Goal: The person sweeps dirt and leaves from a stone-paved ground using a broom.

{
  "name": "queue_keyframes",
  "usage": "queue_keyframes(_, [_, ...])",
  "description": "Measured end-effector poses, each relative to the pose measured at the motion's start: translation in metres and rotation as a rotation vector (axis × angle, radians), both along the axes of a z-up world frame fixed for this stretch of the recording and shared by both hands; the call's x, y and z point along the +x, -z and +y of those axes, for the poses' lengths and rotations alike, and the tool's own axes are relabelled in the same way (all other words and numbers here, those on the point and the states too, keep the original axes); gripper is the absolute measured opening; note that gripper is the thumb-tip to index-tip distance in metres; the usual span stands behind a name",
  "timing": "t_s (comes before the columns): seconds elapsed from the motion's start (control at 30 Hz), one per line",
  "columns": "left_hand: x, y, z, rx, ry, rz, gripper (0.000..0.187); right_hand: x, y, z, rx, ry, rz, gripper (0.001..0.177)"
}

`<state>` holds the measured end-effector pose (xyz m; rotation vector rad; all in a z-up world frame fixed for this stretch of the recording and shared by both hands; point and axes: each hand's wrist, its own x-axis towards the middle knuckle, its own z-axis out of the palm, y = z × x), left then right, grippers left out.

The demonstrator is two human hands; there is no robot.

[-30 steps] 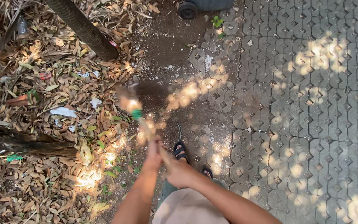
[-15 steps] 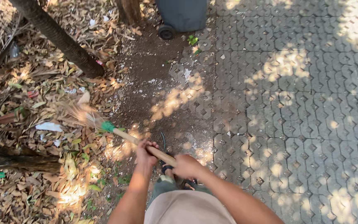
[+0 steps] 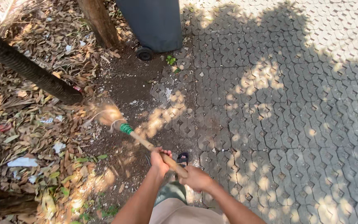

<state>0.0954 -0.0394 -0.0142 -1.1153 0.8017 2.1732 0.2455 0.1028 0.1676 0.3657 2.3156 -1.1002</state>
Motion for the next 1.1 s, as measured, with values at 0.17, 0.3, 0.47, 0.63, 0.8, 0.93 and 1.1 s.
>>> queue_keyframes(0.17, [-0.059,-0.002,0.092,-0.019,0.126,0.050,0.011,-0.060,0.003,0.068,0.211,-0.014,0.215,0.037])
queue_keyframes(0.3, [-0.080,-0.011,0.159,-0.217,0.295,0.224,0.012,-0.102,-0.018,0.131,-0.208,0.295,-0.214,0.027])
queue_keyframes(0.47, [-0.095,-0.013,0.252,-0.434,0.426,0.270,0.011,-0.112,-0.023,0.195,-0.417,0.477,-0.378,0.018])
queue_keyframes(0.63, [-0.109,-0.036,0.341,-0.437,0.596,0.338,0.012,-0.128,-0.017,0.273,-0.692,0.660,-0.342,0.026])
queue_keyframes(0.8, [-0.149,-0.048,0.462,-0.354,0.627,0.316,0.012,-0.176,-0.038,0.370,-0.384,0.630,-0.238,0.028])
queue_keyframes(0.93, [-0.194,-0.037,0.571,-0.423,0.671,0.474,0.029,-0.237,-0.080,0.500,-0.078,0.398,-0.213,0.019])
queue_keyframes(1.1, [-0.226,-0.080,0.711,-0.294,0.544,0.158,0.023,-0.269,-0.135,0.655,0.113,0.069,-0.212,0.041])
